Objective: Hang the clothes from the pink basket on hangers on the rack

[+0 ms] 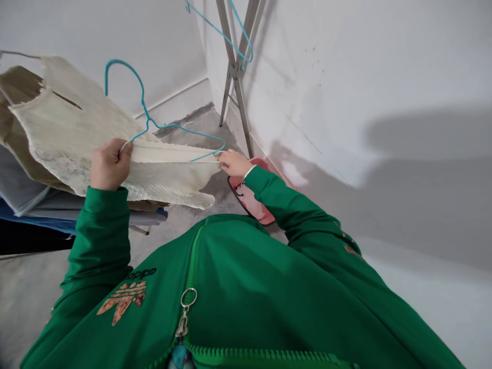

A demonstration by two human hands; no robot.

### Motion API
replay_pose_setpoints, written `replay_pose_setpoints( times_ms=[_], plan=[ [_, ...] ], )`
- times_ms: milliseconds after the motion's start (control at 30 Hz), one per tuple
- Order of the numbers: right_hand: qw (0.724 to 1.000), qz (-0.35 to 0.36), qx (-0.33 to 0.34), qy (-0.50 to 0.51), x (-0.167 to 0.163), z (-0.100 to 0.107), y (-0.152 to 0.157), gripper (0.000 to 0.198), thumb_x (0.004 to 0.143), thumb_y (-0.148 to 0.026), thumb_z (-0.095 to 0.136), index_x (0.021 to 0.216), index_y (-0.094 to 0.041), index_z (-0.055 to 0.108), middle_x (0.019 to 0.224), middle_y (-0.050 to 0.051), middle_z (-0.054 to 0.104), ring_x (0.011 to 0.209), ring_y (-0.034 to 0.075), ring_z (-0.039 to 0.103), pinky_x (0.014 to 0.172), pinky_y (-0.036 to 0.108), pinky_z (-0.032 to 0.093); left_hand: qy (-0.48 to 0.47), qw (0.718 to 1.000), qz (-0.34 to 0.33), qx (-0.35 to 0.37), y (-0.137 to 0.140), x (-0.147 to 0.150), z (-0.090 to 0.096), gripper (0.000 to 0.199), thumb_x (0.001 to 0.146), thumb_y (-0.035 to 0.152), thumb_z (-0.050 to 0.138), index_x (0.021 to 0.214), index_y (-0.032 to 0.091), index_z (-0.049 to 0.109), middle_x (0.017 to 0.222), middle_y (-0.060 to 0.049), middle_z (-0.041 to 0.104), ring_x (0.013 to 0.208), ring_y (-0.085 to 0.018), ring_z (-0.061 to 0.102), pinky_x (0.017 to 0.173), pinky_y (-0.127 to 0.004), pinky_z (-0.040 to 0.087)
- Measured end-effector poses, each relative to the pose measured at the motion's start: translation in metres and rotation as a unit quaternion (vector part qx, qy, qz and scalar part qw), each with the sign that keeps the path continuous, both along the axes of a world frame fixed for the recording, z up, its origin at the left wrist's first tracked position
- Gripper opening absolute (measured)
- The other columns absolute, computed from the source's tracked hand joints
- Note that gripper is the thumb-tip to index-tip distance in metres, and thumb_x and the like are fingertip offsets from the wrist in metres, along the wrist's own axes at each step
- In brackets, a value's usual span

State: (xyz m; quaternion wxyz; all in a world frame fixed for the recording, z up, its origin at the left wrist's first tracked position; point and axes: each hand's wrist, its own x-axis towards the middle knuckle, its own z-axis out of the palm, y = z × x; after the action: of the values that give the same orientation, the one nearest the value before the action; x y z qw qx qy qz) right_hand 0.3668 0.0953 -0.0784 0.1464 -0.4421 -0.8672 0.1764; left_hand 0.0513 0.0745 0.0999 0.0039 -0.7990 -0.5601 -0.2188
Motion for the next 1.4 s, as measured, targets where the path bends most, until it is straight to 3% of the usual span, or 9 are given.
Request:
replay_pose_setpoints(
  times_ms=[133,233,400,567,700,933,1067,1233,1400],
  plan=[
    [0.988,-0.066,0.049,0.133,0.03,0.002,0.001,0.019,0.085,-0.032,0.055,0.08,-0.016,0.064,0.092,0.012,0.068,0.092,0.023,0.059,0.091,0.04,0.044,0.06,0.998,-0.002,0.014,0.001,-0.008,-0.021,0.029,0.092,0.042,0.043,0.082,0.021,0.061,0.075,-0.006,0.059,0.079,-0.022,0.059,0.068,-0.03,0.039],
    [0.969,-0.049,0.042,0.239,0.039,0.017,-0.012,0.026,0.083,-0.043,0.058,0.075,-0.019,0.063,0.083,0.008,0.066,0.085,0.02,0.059,0.085,0.038,0.047,0.082,0.996,0.016,0.033,0.002,-0.005,-0.032,0.026,0.091,0.04,0.045,0.084,0.021,0.062,0.076,-0.007,0.059,0.08,-0.024,0.059,0.067,-0.031,0.037],
    [0.927,-0.041,0.016,0.371,0.04,0.044,-0.033,0.046,0.083,-0.053,0.059,0.116,-0.021,0.061,0.118,0.011,0.059,0.096,0.018,0.061,0.087,0.037,0.051,0.021,0.997,0.04,0.062,0.006,-0.002,-0.03,0.024,0.092,0.038,0.046,0.091,0.021,0.062,0.084,-0.009,0.061,0.086,-0.025,0.06,0.071,-0.032,0.04],
    [0.967,-0.059,0.108,0.223,0.037,0.046,-0.014,0.061,0.087,-0.057,0.052,0.133,-0.018,0.05,0.131,0.015,0.055,0.119,0.028,0.05,0.106,0.048,0.039,-0.019,0.998,-0.005,0.058,0.006,0.002,-0.021,0.026,0.092,0.042,0.046,0.093,0.023,0.062,0.087,-0.009,0.063,0.089,-0.024,0.06,0.076,-0.033,0.042],
    [0.982,-0.044,0.112,0.142,0.025,0.042,0.004,0.046,0.093,-0.048,0.038,0.11,-0.013,0.063,0.109,0.017,0.065,0.107,0.028,0.055,0.097,0.045,0.042,-0.014,0.997,-0.02,0.068,0.003,0.006,-0.018,0.029,0.093,0.044,0.044,0.093,0.022,0.063,0.087,-0.009,0.063,0.09,-0.024,0.061,0.075,-0.032,0.043],
    [0.948,-0.082,0.071,0.298,0.022,0.067,-0.004,0.035,0.091,-0.046,0.044,0.086,-0.02,0.067,0.085,0.006,0.067,0.08,0.018,0.06,0.077,0.031,0.046,-0.04,0.995,-0.07,-0.054,0.009,-0.02,-0.02,0.04,0.083,0.054,0.054,0.098,0.018,0.063,0.083,-0.006,0.062,0.084,-0.021,0.058,0.077,-0.03,0.044],
    [0.933,-0.109,0.084,0.332,0.031,0.09,-0.012,0.035,0.087,-0.051,0.052,0.078,-0.022,0.069,0.08,0.005,0.067,0.077,0.019,0.06,0.075,0.032,0.046,-0.062,0.985,-0.091,-0.133,0.013,-0.036,-0.035,0.031,0.082,0.047,0.05,0.083,0.018,0.062,0.076,-0.004,0.057,0.076,-0.018,0.053,0.074,-0.029,0.043],
    [0.932,-0.102,0.057,0.342,0.042,0.103,-0.015,0.036,0.083,-0.056,0.058,0.072,-0.023,0.068,0.07,0.003,0.063,0.07,0.018,0.056,0.067,0.032,0.045,-0.121,0.983,-0.085,-0.111,0.014,-0.038,-0.043,0.028,0.083,0.044,0.048,0.068,0.02,0.052,0.071,-0.001,0.048,0.071,-0.016,0.049,0.07,-0.029,0.041],
    [0.92,-0.122,0.012,0.373,0.054,0.099,-0.019,0.042,0.08,-0.06,0.061,0.067,-0.02,0.065,0.064,0.002,0.055,0.063,0.015,0.05,0.058,0.028,0.041,-0.146,0.984,-0.064,-0.074,0.014,-0.033,-0.039,0.033,0.086,0.05,0.047,0.071,0.022,0.052,0.072,-0.002,0.049,0.075,-0.018,0.051,0.075,-0.03,0.043]
  ],
)
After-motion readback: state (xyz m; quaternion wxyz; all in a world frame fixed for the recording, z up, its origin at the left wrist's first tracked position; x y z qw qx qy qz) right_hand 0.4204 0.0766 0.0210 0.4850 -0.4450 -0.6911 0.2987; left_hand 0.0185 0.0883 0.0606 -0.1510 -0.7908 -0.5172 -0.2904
